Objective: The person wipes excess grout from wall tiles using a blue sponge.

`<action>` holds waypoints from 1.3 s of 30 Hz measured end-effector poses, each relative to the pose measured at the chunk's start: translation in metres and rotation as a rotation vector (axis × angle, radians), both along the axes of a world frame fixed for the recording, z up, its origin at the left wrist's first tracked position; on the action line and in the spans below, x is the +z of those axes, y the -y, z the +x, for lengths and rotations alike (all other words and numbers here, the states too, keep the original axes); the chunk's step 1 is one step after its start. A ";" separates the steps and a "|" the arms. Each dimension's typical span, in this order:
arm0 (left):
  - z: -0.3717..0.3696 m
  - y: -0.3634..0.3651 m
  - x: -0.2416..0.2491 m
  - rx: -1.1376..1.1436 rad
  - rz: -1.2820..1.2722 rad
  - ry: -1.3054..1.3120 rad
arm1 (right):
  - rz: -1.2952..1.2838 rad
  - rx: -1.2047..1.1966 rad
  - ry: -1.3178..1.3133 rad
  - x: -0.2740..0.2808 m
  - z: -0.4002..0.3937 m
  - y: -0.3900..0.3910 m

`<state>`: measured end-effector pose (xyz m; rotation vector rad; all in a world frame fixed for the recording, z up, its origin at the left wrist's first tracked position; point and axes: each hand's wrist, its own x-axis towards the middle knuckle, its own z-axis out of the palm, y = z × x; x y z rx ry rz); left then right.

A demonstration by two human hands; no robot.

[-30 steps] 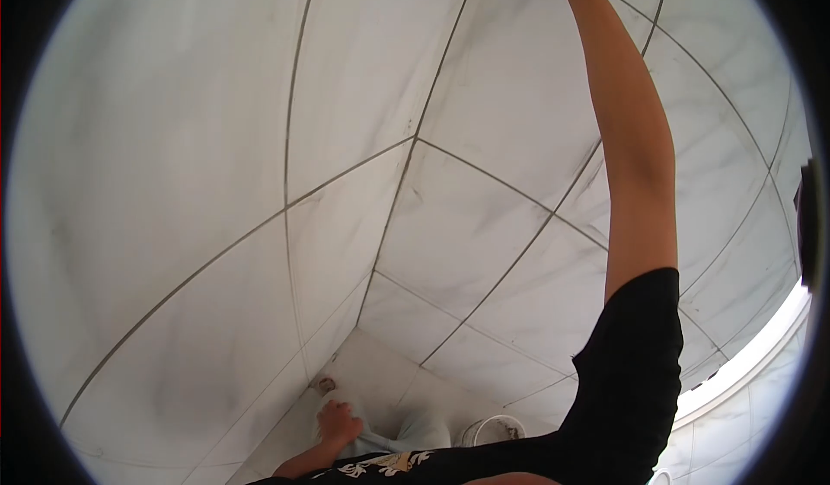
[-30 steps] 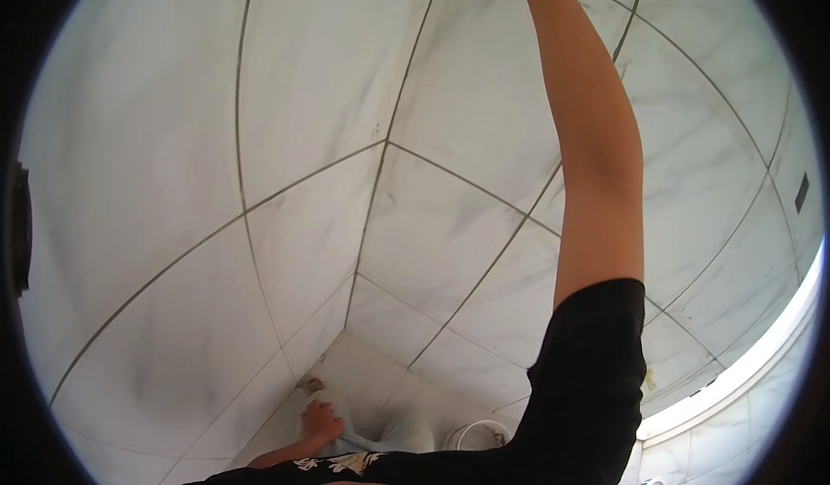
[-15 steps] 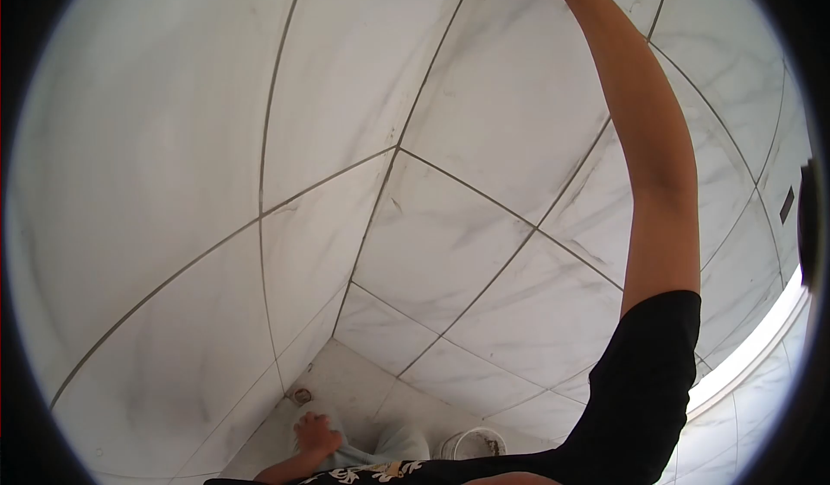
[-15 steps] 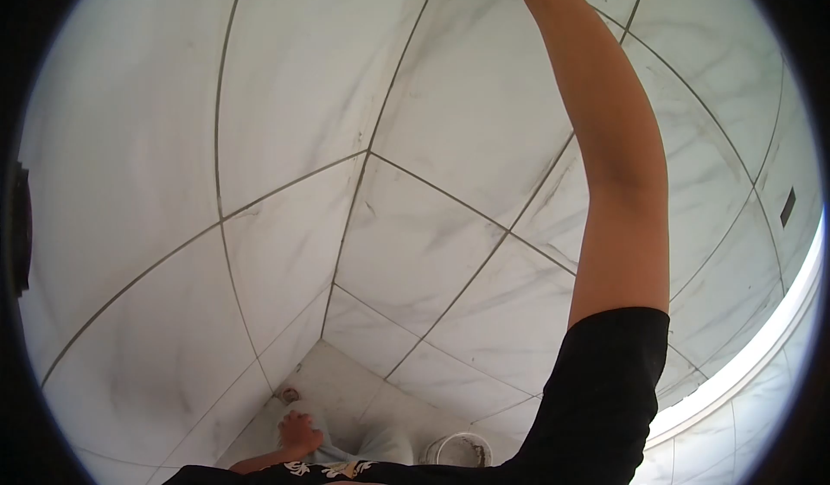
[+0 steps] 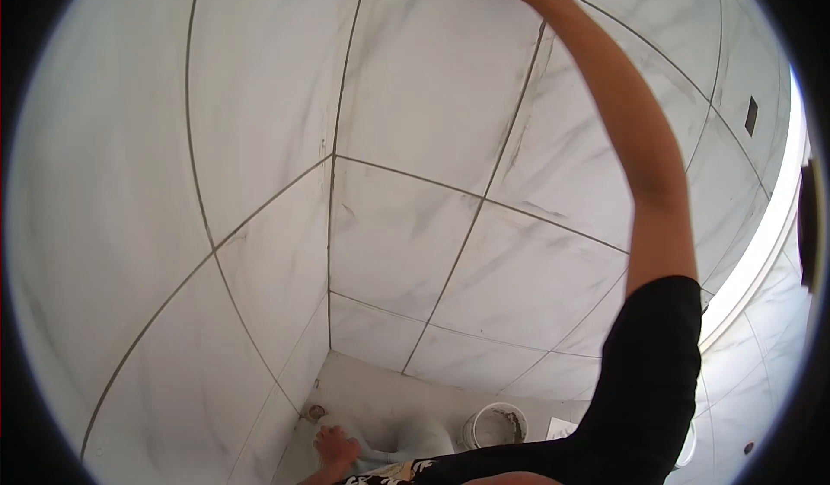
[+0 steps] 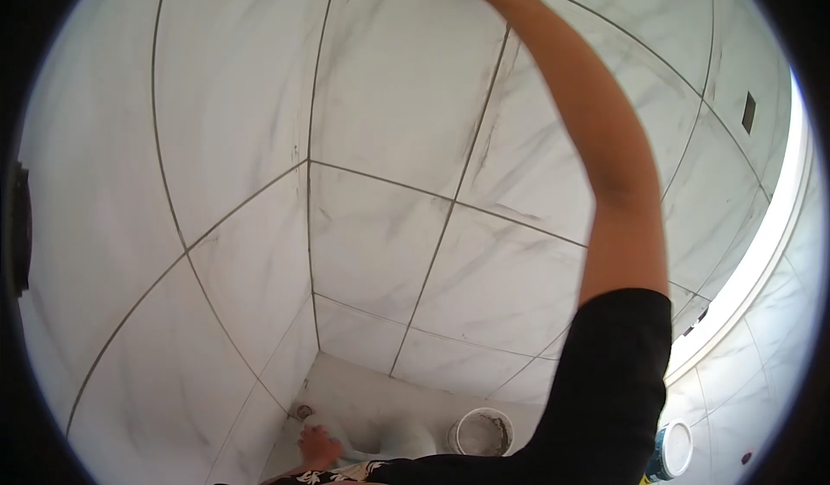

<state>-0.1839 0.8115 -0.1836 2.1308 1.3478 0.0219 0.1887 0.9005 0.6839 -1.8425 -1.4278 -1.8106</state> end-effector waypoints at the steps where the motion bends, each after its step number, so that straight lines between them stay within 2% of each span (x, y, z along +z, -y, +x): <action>1: -0.004 -0.002 0.000 -0.002 0.009 0.016 | -0.028 -0.082 0.037 0.001 0.006 0.024; 4: -0.006 -0.007 0.005 -0.020 -0.001 0.032 | -0.115 -0.523 -0.141 0.016 -0.033 0.089; 5: -0.003 -0.012 0.009 -0.037 -0.015 0.028 | -0.107 -0.529 -0.130 0.028 -0.031 0.103; 7: -0.001 -0.011 0.016 -0.036 -0.040 0.047 | 0.005 -0.158 0.046 0.047 -0.026 0.122; 8: -0.004 -0.011 0.017 -0.027 -0.056 0.046 | 0.004 -0.161 0.046 0.046 -0.042 0.121; 10: -0.002 -0.010 0.011 -0.020 -0.039 0.038 | -0.027 0.064 -0.180 0.045 -0.077 0.101; 12: -0.003 -0.016 0.005 -0.025 -0.001 0.021 | -0.102 0.242 0.134 0.050 -0.063 0.057; 13: 0.000 -0.015 0.006 -0.014 -0.022 0.003 | -0.081 0.225 0.230 0.047 -0.055 0.029; 16: 0.000 -0.010 0.000 -0.026 -0.024 -0.048 | 0.009 0.222 0.194 0.012 -0.047 -0.029; 18: 0.009 -0.011 0.010 -0.040 -0.004 -0.068 | 0.006 0.157 0.271 0.000 -0.025 -0.028; 20: 0.009 -0.003 0.035 -0.001 -0.064 -0.123 | -0.026 0.103 0.226 -0.004 -0.011 0.013; 24: 0.014 -0.003 0.027 -0.010 -0.079 -0.171 | 0.007 0.037 0.210 -0.008 0.071 0.132; 25: 0.015 -0.002 0.034 -0.014 -0.084 -0.179 | 0.072 0.006 0.090 -0.017 0.072 0.169; 28: 0.012 -0.003 0.047 -0.039 -0.103 -0.181 | 0.192 -0.299 -0.007 -0.015 0.094 0.264; 30: 0.010 -0.008 0.045 -0.066 -0.110 -0.171 | 0.232 -0.290 0.080 0.015 0.153 0.340; 32: 0.022 -0.021 0.047 -0.137 -0.079 -0.166 | 0.581 -0.269 -0.073 0.004 0.133 0.385; 33: 0.025 -0.029 0.049 -0.175 -0.058 -0.172 | 0.599 -0.299 -0.068 0.003 0.124 0.407; 35: 0.031 -0.040 0.051 -0.240 -0.022 -0.184 | 0.699 0.263 -0.650 0.002 0.118 0.443; 38: 0.032 -0.047 0.048 -0.308 0.017 -0.206 | 0.654 0.209 -0.713 -0.004 0.142 0.460; 39: 0.032 -0.048 0.046 -0.325 0.026 -0.211 | 0.699 0.119 -0.413 -0.002 0.178 0.462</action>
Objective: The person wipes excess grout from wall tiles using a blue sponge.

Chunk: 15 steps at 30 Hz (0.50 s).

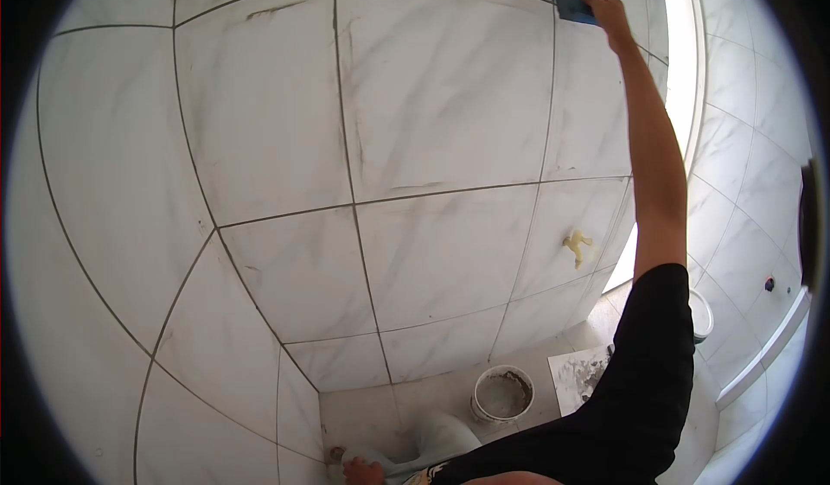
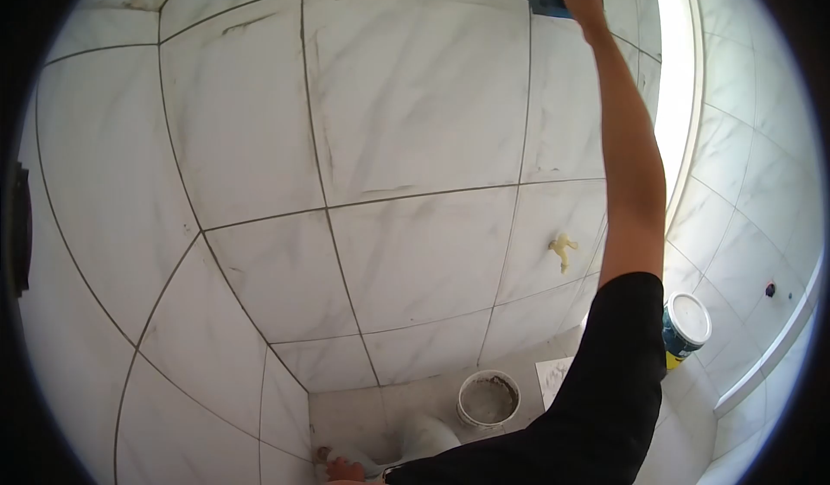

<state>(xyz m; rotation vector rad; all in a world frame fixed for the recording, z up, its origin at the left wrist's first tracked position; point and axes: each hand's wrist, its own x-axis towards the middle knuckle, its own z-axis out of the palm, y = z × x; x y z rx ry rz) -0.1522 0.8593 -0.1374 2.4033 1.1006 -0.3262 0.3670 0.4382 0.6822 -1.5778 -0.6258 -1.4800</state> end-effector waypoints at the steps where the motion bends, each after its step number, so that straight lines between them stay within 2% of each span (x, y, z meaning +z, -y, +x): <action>1: 0.000 0.000 -0.003 -0.014 0.007 -0.003 | 0.030 -0.064 -0.027 -0.012 -0.015 -0.013; 4: -0.004 0.001 -0.012 -0.030 0.025 -0.010 | 0.114 -0.084 -0.074 -0.029 0.002 -0.029; 6: -0.003 -0.002 -0.017 -0.035 0.040 -0.007 | 0.293 -0.269 -0.030 -0.033 0.030 -0.034; 10: -0.001 -0.011 -0.033 -0.037 0.057 -0.001 | 0.307 -0.338 -0.095 -0.043 0.019 -0.088; 13: -0.007 -0.009 -0.050 -0.067 0.061 -0.015 | 0.308 -0.492 -0.075 -0.050 0.015 -0.108; 15: -0.006 -0.005 -0.060 -0.100 0.068 -0.021 | 0.171 -0.543 -0.064 -0.046 0.016 -0.139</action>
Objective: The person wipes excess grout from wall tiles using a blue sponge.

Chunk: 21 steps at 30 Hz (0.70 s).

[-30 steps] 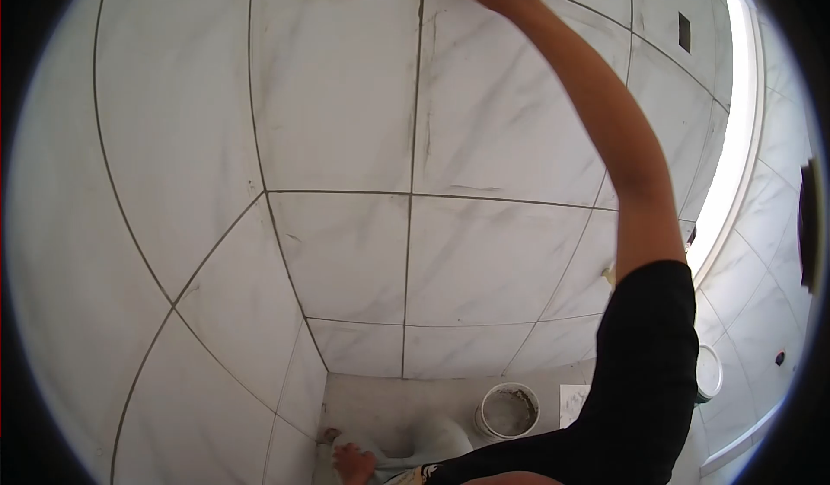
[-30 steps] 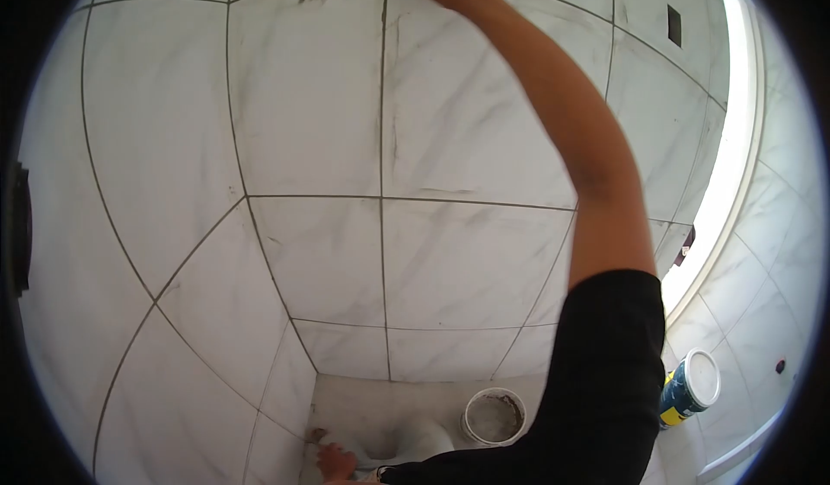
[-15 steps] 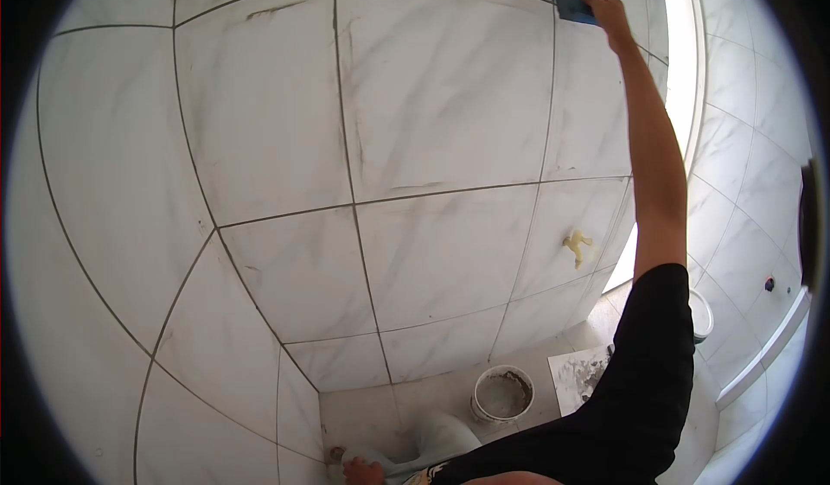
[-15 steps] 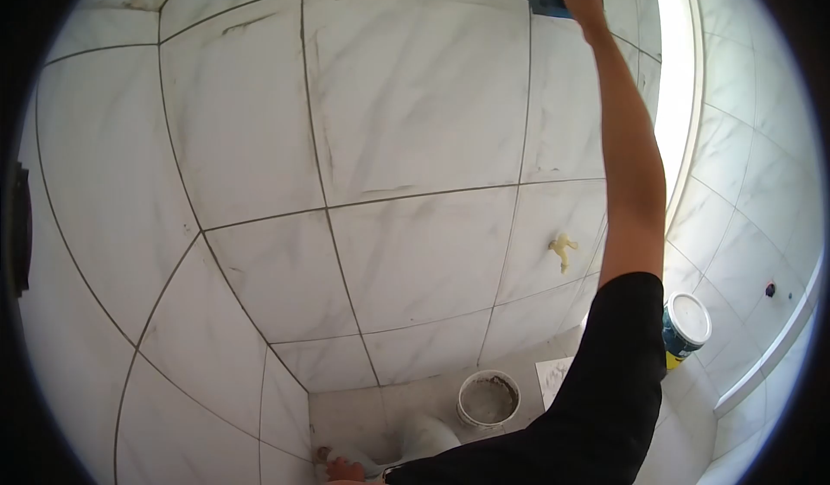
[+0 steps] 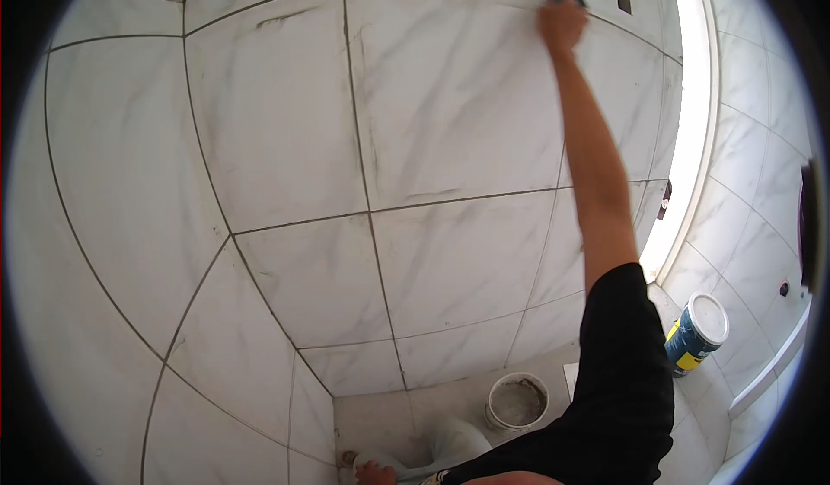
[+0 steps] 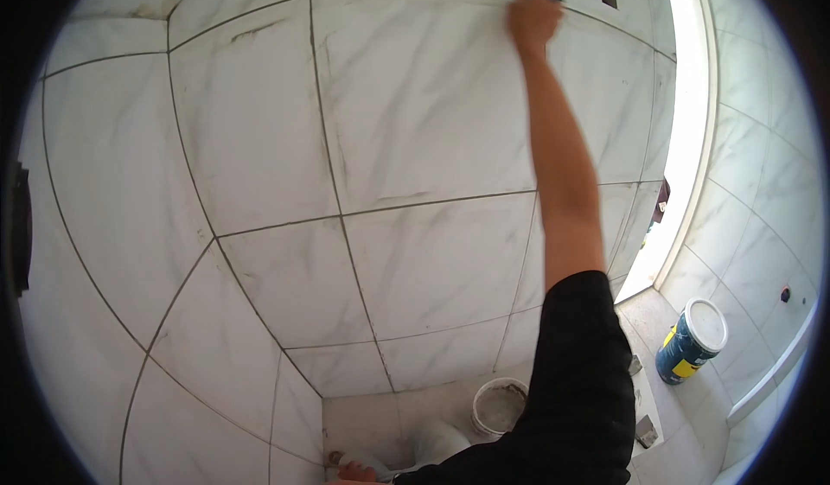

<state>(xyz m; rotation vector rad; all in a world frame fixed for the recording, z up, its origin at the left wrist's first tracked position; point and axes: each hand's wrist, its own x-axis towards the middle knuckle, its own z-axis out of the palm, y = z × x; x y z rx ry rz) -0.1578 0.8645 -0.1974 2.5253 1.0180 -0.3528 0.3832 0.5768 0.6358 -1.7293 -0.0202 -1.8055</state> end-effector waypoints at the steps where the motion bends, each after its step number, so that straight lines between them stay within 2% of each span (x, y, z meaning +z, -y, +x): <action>1: 0.000 0.001 -0.004 -0.015 0.007 -0.003 | -0.016 -0.056 0.223 -0.005 -0.002 -0.036; 2: 0.000 0.004 -0.009 -0.026 0.014 -0.006 | -0.041 -0.049 0.222 -0.002 -0.010 -0.074; 3: -0.001 0.006 -0.012 -0.035 0.021 -0.008 | -0.132 -0.131 0.347 -0.003 -0.016 -0.113; 4: -0.004 0.009 -0.017 -0.043 0.030 -0.016 | -0.122 0.014 0.313 -0.004 -0.035 -0.157; 5: -0.007 0.011 -0.021 -0.051 0.038 -0.023 | -0.228 0.105 0.302 -0.009 -0.068 -0.193; 6: -0.011 0.014 -0.025 -0.056 0.047 -0.030 | -0.419 0.206 0.407 -0.012 -0.095 -0.218; 7: -0.014 0.018 -0.028 -0.061 0.056 -0.036 | -0.476 0.503 0.410 -0.006 -0.112 -0.251; 8: -0.019 0.020 -0.031 -0.067 0.066 -0.047 | -0.622 0.584 0.339 -0.010 -0.154 -0.249; 10: -0.030 0.024 -0.038 -0.076 0.084 -0.066 | -0.719 0.477 0.621 -0.011 -0.183 -0.262; 11: -0.031 0.025 -0.042 -0.085 0.092 -0.070 | -0.712 0.476 0.622 -0.006 -0.178 -0.257; 13: -0.035 0.024 -0.046 -0.110 0.111 -0.085 | -0.906 0.188 0.545 0.010 -0.165 -0.243; 14: -0.035 0.021 -0.046 -0.125 0.120 -0.092 | -0.975 0.169 0.463 0.013 -0.155 -0.218; 15: -0.038 0.016 -0.047 -0.141 0.129 -0.099 | -0.992 0.192 0.558 0.020 -0.130 -0.193; 16: -0.037 0.015 -0.048 -0.158 0.131 -0.101 | -1.070 0.096 0.484 0.032 -0.098 -0.167; 17: -0.034 0.014 -0.052 -0.175 0.131 -0.101 | -1.006 0.208 0.486 0.013 -0.098 -0.106; 18: -0.036 0.012 -0.054 -0.190 0.132 -0.104 | -0.993 0.090 0.439 0.011 -0.076 -0.069; 19: -0.033 0.010 -0.057 -0.206 0.130 -0.100 | -0.986 0.086 0.390 0.009 -0.064 -0.028; 20: -0.031 0.010 -0.061 -0.222 0.126 -0.097 | -0.947 -0.052 0.273 0.011 -0.065 0.006; 21: -0.039 0.011 -0.067 -0.237 0.118 -0.106 | -0.939 -0.280 -0.017 0.020 -0.065 0.032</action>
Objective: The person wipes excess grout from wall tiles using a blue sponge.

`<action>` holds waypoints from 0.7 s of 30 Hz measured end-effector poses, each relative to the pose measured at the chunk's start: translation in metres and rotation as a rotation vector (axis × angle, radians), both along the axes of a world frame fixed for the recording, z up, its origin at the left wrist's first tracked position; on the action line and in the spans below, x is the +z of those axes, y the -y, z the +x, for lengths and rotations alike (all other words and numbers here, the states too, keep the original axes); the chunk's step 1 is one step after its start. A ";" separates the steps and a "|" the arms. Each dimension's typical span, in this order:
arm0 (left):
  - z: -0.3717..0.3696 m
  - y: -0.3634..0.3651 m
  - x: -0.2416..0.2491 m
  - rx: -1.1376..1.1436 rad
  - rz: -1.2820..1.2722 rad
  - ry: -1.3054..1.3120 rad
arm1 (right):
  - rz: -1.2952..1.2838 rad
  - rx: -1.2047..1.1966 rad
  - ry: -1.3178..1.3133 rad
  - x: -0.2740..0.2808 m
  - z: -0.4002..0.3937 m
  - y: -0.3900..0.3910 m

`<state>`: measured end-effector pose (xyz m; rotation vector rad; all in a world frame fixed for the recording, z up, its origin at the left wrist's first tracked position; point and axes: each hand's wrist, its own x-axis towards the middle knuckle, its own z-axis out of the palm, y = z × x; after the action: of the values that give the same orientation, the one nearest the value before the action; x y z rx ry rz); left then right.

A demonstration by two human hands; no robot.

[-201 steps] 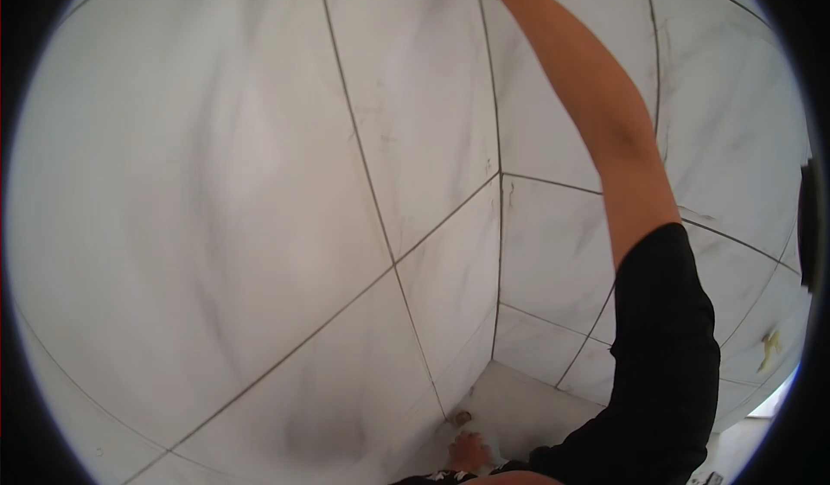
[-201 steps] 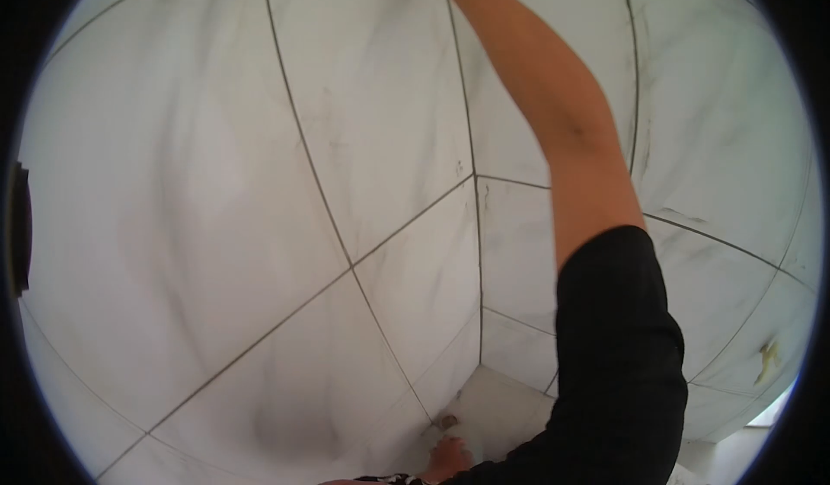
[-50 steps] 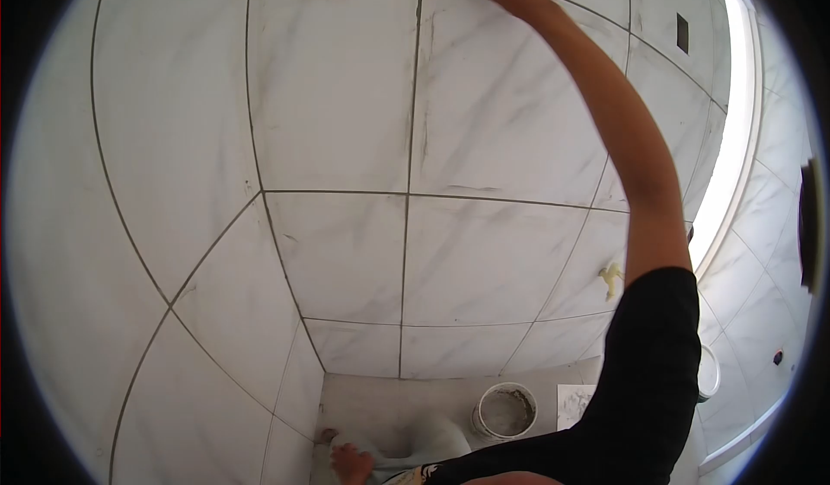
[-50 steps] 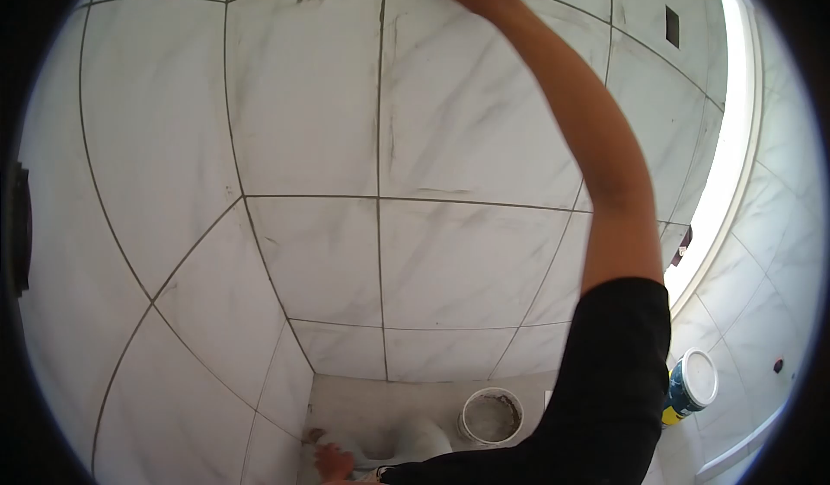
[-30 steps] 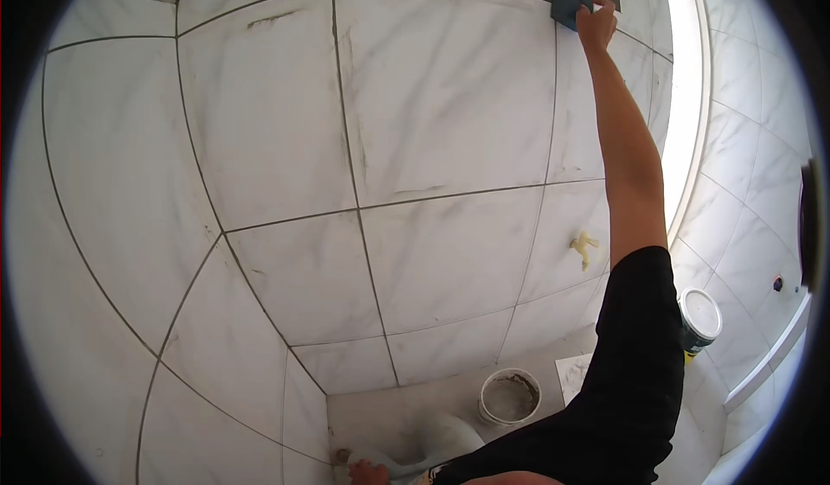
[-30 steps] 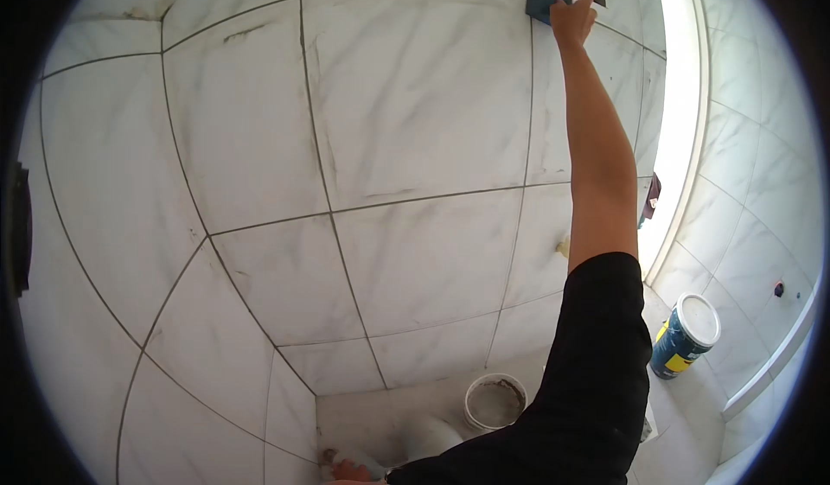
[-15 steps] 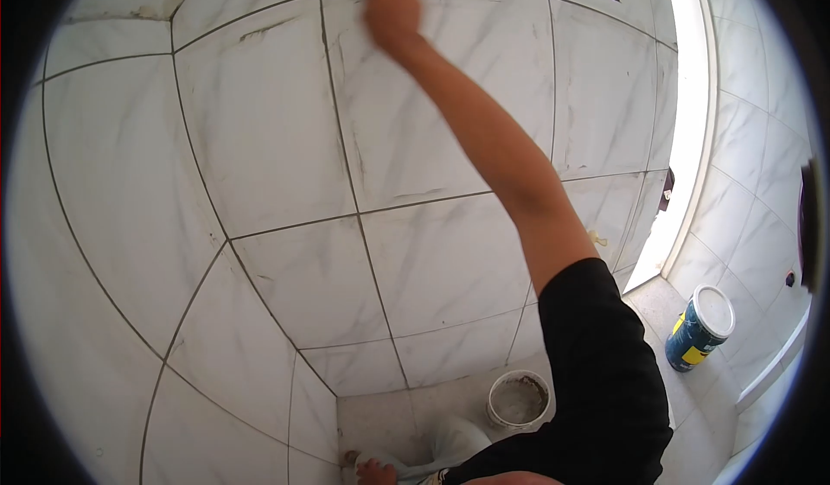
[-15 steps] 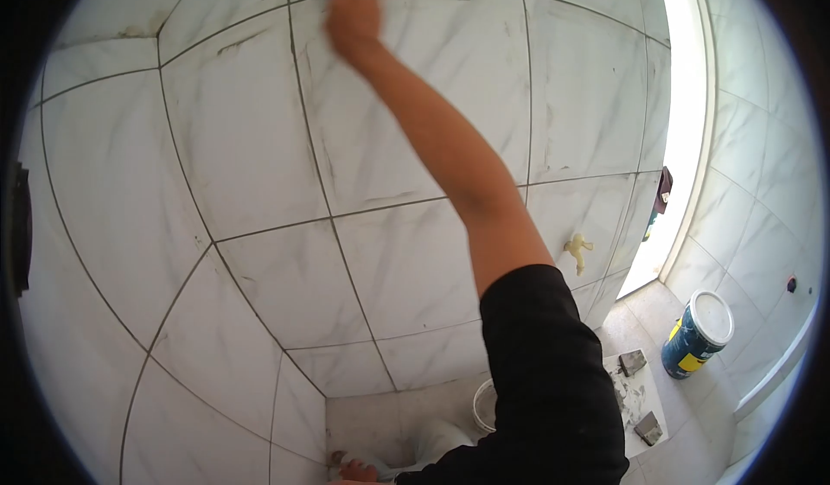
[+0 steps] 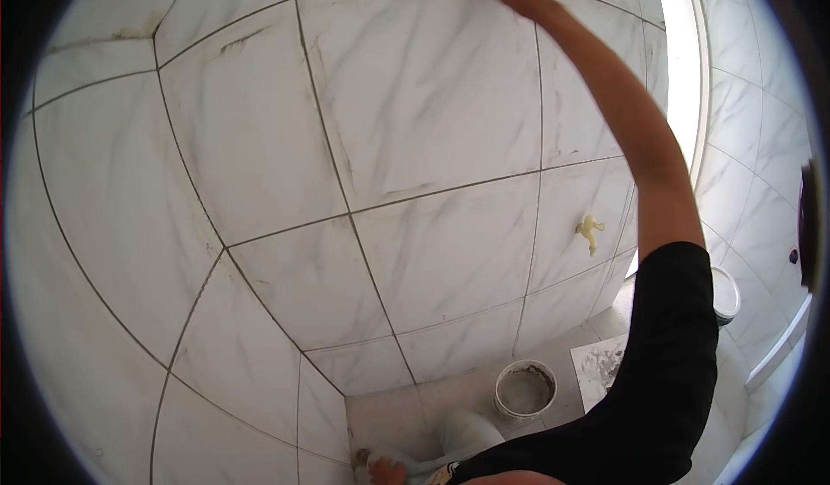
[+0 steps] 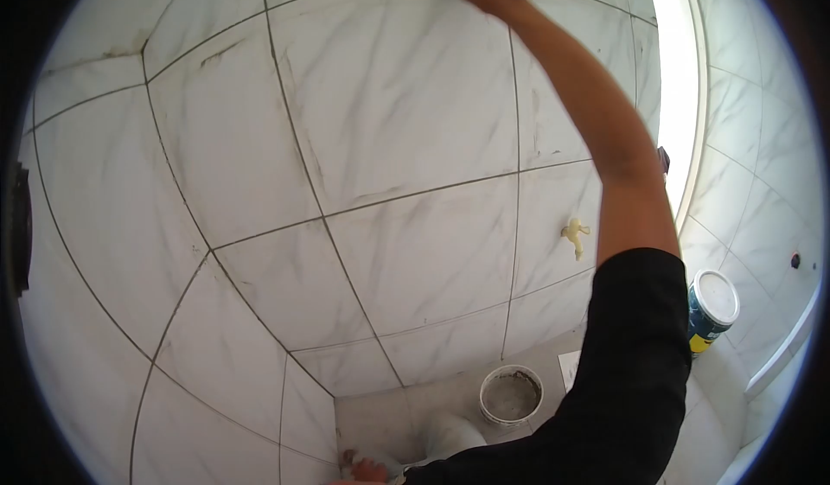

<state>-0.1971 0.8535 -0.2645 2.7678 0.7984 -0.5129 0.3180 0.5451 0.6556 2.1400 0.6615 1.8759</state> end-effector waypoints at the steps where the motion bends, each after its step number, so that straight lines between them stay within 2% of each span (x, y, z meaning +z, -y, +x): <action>1: 0.003 0.005 -0.005 -0.014 -0.012 0.004 | 0.081 -0.029 -0.139 0.006 -0.011 0.018; 2: 0.007 0.010 -0.012 -0.028 -0.023 0.011 | 0.069 -0.033 -0.129 0.008 -0.017 0.013; 4: 0.011 0.029 -0.022 -0.034 -0.048 0.019 | 0.229 0.327 0.267 0.005 -0.024 -0.004; 7: 0.007 0.040 -0.025 -0.014 -0.047 0.015 | 0.058 0.643 0.263 0.000 -0.090 -0.111; 9: 0.009 0.048 -0.029 -0.023 -0.040 0.006 | -0.129 0.826 0.272 -0.001 -0.099 -0.190; 10: 0.008 0.046 -0.029 -0.038 -0.025 -0.005 | -0.227 0.888 0.258 0.001 -0.089 -0.225; 11: 0.014 0.039 -0.027 -0.065 -0.004 -0.012 | -0.246 0.774 0.428 0.002 -0.089 -0.259; 12: 0.016 0.028 -0.026 -0.096 0.021 -0.025 | -0.216 0.683 0.319 -0.008 -0.105 -0.265; 13: 0.015 0.015 -0.026 -0.123 0.045 -0.042 | -0.224 0.577 0.237 -0.012 -0.107 -0.266; 16: 0.013 -0.010 -0.026 -0.188 0.087 -0.084 | -0.136 0.693 0.217 -0.012 -0.064 -0.221; 17: 0.022 -0.009 -0.029 -0.208 0.091 -0.087 | -0.146 0.743 0.250 -0.011 -0.042 -0.189; 19: 0.016 -0.007 -0.022 -0.285 0.062 -0.042 | -0.037 0.696 0.232 -0.013 0.001 -0.126; 20: 0.013 -0.006 -0.017 -0.351 0.037 0.007 | -0.078 0.834 0.282 -0.009 0.034 -0.092; 21: 0.007 -0.007 -0.012 -0.360 0.039 0.002 | -0.077 0.601 0.279 -0.016 0.029 -0.042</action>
<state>-0.1904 0.8602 -0.2764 2.9597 0.3089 -0.5595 0.3473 0.5873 0.6396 1.6940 1.3942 2.3211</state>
